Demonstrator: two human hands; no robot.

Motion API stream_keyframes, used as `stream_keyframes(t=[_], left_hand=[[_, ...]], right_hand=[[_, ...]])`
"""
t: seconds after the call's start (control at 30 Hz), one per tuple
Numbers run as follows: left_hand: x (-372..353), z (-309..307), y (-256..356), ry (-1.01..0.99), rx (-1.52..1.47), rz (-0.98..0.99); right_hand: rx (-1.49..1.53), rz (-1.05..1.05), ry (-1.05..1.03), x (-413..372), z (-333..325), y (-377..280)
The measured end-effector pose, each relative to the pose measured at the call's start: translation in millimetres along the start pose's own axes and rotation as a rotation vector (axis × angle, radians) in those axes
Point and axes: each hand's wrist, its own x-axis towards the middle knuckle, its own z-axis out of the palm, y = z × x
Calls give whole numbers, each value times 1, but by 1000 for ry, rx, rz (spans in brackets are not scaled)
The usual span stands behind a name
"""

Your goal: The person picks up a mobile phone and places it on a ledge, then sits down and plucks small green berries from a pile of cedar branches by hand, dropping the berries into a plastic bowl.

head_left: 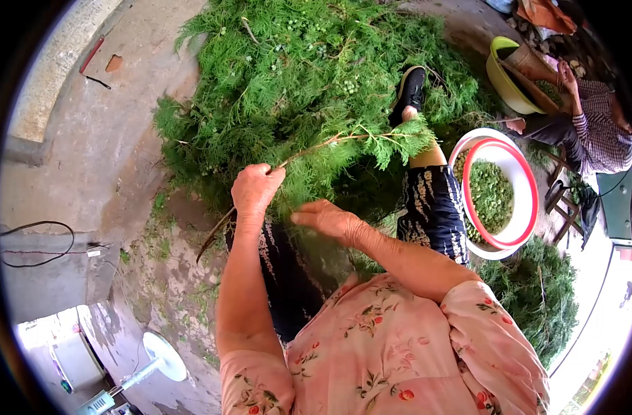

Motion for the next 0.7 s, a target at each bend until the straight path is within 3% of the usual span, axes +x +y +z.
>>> stream_keyframes(t=[0.17,0.43,0.5,0.7], left_hand=[[-7,5,4,190,172,106],[-11,2,12,129,259,82],[-11,0,14,121,248,65],[-13,1,21,125,223,46]], right_hand=[[46,65,-61,-4,-5,1],[50,3,-17,-46,-9,-9],[55,-116,-48,-53,-13,-3],[-121,-43,-76,-82,-28,-9]])
